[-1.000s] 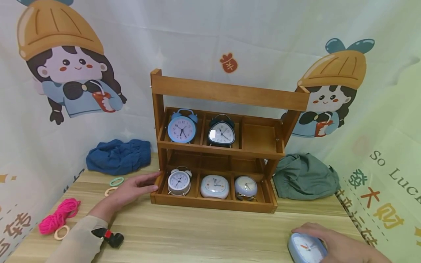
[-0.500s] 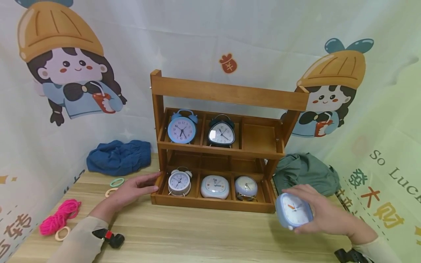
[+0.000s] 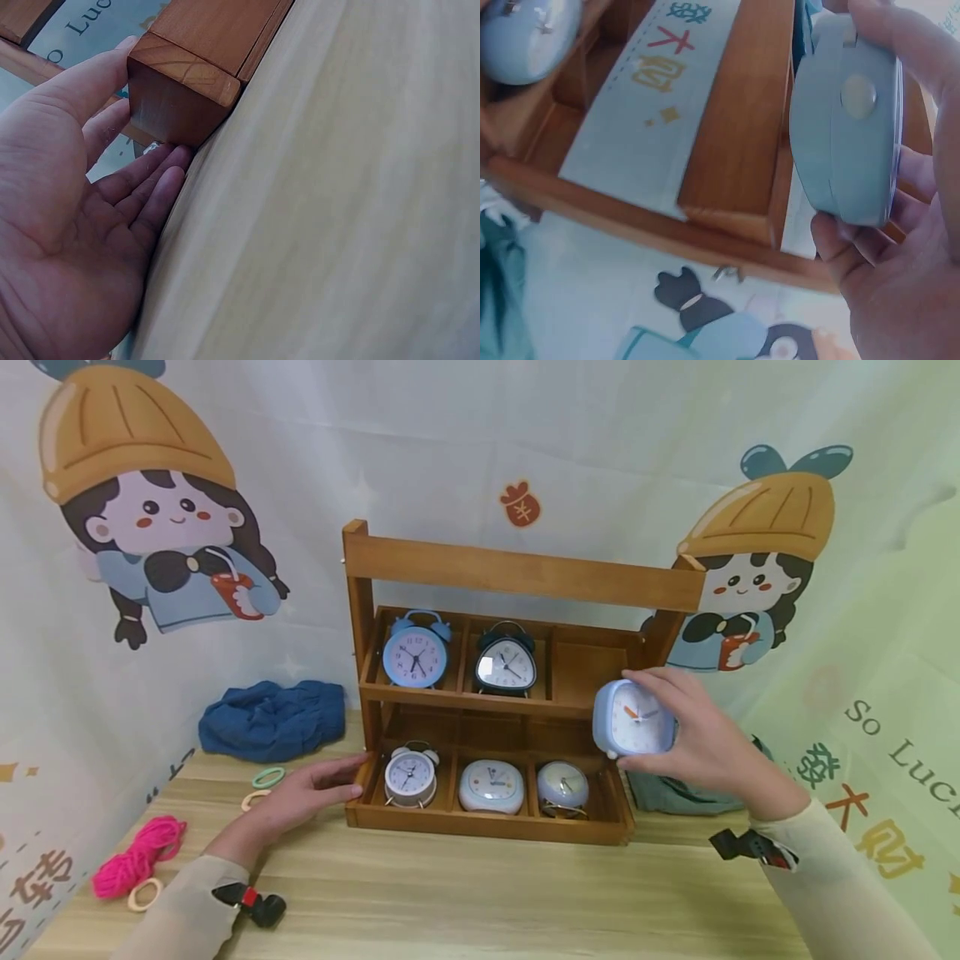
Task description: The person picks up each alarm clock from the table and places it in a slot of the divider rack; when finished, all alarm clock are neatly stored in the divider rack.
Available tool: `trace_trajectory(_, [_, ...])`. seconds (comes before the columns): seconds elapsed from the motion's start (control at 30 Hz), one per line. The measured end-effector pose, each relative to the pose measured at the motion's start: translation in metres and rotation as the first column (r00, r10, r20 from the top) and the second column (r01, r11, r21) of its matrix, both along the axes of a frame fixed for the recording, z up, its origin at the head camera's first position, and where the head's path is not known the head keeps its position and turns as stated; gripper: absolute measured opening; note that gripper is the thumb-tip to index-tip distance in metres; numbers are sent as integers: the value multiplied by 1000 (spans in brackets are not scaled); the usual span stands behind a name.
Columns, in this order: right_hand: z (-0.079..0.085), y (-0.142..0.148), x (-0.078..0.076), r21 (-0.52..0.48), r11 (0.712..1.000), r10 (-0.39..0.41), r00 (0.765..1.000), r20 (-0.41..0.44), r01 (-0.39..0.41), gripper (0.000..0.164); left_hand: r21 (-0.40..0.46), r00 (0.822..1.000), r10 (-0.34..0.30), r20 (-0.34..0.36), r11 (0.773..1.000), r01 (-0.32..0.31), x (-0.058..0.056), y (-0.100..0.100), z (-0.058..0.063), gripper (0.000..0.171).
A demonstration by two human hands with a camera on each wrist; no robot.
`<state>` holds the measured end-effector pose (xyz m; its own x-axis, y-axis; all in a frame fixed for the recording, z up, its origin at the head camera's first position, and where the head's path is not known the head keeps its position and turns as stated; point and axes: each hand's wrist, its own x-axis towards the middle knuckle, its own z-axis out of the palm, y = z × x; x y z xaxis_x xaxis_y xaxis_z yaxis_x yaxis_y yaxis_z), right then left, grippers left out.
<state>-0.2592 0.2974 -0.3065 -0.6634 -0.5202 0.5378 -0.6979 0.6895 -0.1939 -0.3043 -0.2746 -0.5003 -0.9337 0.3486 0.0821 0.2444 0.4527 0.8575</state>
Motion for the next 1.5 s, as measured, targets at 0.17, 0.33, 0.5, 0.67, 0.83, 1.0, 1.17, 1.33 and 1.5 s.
trace_trajectory(0.17, [13, -19, -17, 2, 1000, -25, 998, -54, 26, 103, 4, 1000, -7, -2, 1000, 7, 0, 1, 0, 68])
trace_trajectory(0.33, [22, -31, -37, 36, 996, -71, 989, -128, 76, 102, 5, 1000, -8, 11, 1000, 8, 2, 2, 1, 68])
trace_trajectory(0.5, [25, -42, -51, 56, 987, -141, 975, -170, 152, 100, -1, 1000, -1, -1, 1000, 1, 3, 3, 1, 68])
trace_trajectory(0.67, [25, -52, -60, 118, 965, -214, 964, -160, 234, 100, 4, 1000, 1, 1, 1000, -1, 3, 2, 1, 68])
trace_trajectory(0.83, [24, -56, -68, 174, 954, -226, 966, -124, 245, 99, 0, 1000, 4, 8, 1000, -4, 2, 1, -1, 68])
trace_trajectory(1.0, [27, -58, -73, 191, 959, -201, 977, -63, 210, 102, 4, 1000, 6, 2, 1000, -6, 3, 0, 2, 68])
trace_trajectory(1.17, [30, -61, -74, 204, 963, -176, 984, -21, 177, 101, 11, 1000, 3, -1, 1000, -3, 5, 0, 5, 68])
trace_trajectory(1.33, [31, -61, -73, 223, 963, -154, 988, -9, 152, 98, 20, 1000, 1, 1, 1000, -1, 6, 0, 5, 68])
trace_trajectory(1.5, [31, -60, -71, 258, 958, -132, 991, 9, 125, 97, 19, 1000, -3, -7, 1000, 3, 6, 0, 6, 67])
